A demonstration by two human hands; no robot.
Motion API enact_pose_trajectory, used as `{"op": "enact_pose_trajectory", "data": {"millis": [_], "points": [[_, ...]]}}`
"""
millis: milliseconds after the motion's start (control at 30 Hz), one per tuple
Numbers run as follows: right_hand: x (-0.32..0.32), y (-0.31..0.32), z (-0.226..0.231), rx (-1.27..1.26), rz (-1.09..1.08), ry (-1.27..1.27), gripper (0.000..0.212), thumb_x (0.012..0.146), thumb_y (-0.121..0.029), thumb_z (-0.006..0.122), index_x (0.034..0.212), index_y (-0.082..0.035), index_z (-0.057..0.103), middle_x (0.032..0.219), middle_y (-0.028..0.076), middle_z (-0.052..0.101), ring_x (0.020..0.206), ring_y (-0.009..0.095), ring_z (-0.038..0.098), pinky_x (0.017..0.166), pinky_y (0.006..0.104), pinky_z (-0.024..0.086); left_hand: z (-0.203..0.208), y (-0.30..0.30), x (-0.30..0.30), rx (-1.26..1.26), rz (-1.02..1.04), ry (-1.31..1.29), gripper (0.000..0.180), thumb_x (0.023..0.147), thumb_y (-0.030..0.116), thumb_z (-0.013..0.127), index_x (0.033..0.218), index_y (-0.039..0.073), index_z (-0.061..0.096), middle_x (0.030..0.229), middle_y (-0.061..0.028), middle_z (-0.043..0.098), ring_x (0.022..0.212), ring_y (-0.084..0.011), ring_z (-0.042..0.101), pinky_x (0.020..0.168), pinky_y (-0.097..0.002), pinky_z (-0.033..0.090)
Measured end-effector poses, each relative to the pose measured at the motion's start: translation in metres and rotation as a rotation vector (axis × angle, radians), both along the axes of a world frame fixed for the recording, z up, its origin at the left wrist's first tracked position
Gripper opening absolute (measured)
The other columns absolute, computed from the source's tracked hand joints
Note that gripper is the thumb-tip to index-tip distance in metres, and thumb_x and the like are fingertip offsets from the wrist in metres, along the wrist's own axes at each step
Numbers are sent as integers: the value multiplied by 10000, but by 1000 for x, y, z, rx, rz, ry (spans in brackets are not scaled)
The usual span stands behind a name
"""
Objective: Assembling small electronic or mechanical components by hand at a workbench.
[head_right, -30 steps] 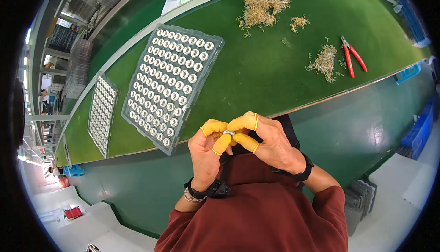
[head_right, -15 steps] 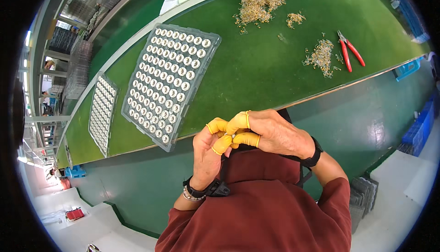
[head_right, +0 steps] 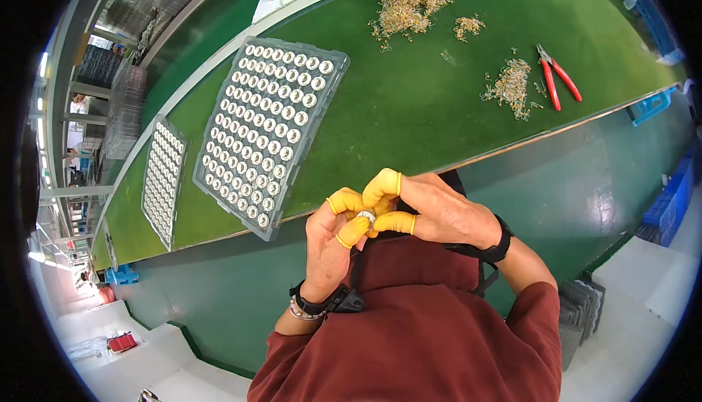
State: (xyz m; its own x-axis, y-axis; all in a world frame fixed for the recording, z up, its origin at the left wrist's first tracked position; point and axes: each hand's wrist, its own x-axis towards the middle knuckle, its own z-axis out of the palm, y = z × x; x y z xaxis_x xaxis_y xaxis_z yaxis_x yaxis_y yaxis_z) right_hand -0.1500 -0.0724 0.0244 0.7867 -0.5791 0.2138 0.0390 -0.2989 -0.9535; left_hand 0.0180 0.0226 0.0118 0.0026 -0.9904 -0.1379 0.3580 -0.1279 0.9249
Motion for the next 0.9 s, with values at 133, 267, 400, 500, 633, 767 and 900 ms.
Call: {"op": "enact_pose_trajectory", "data": {"millis": [133, 267, 400, 500, 633, 767, 900], "points": [[-2, 2, -3, -10, -34, 40, 155, 877, -58, 610, 998, -10, 526, 820, 106, 641, 715, 291, 640, 621, 335, 489, 7, 2, 1, -17, -10, -65, 115, 894, -36, 553, 1007, -34, 534, 925, -22, 530, 775, -64, 538, 682, -195, 451], [2, 3, 2, -112, -16, 47, 164, 870, -45, 610, 1004, -1, 526, 812, 115, 638, 716, 303, 633, 609, 335, 484, 7, 5, 1, 2, 22, -118, 94, 878, -57, 564, 968, -40, 542, 902, -25, 519, 764, -70, 537, 674, -196, 452], [6, 2, 1, -123, 8, 101, 164, 859, -45, 619, 955, 11, 499, 762, 147, 624, 661, 340, 609, 563, 365, 471, 0, 7, 3, -20, 39, -348, 88, 844, -64, 590, 919, -34, 557, 834, -50, 516, 653, -74, 504, 581, -216, 416], [9, -1, -6, -162, 8, 143, 176, 852, -41, 625, 910, 17, 470, 734, 162, 614, 624, 360, 589, 524, 382, 458, -4, 7, 6, -57, 33, -503, 108, 816, -64, 605, 906, -26, 562, 784, -73, 505, 582, -101, 476, 523, -249, 378], [16, -2, -15, -212, -15, 132, 179, 846, -24, 625, 878, 16, 454, 730, 170, 607, 612, 373, 574, 491, 386, 443, 1, 2, 10, -61, 63, -583, 113, 806, -55, 612, 902, -16, 566, 757, -83, 509, 564, -134, 478, 511, -273, 374], [31, 4, -26, -209, 4, 112, 164, 841, -15, 624, 891, 11, 470, 737, 170, 606, 617, 361, 585, 510, 380, 454, -1, 6, 17, -30, 125, -707, 97, 829, -35, 616, 913, -13, 572, 752, -51, 526, 581, -101, 479, 533, -246, 397], [44, 13, -37, -160, -216, 39, 178, 855, -43, 645, 999, -58, 541, 951, 149, 675, 920, 318, 678, 756, 370, 551, -7, 4, 23, -148, 233, -657, 109, 835, 43, 632, 934, 22, 593, 775, -129, 553, 638, -217, 549, 567, -325, 432]]}}
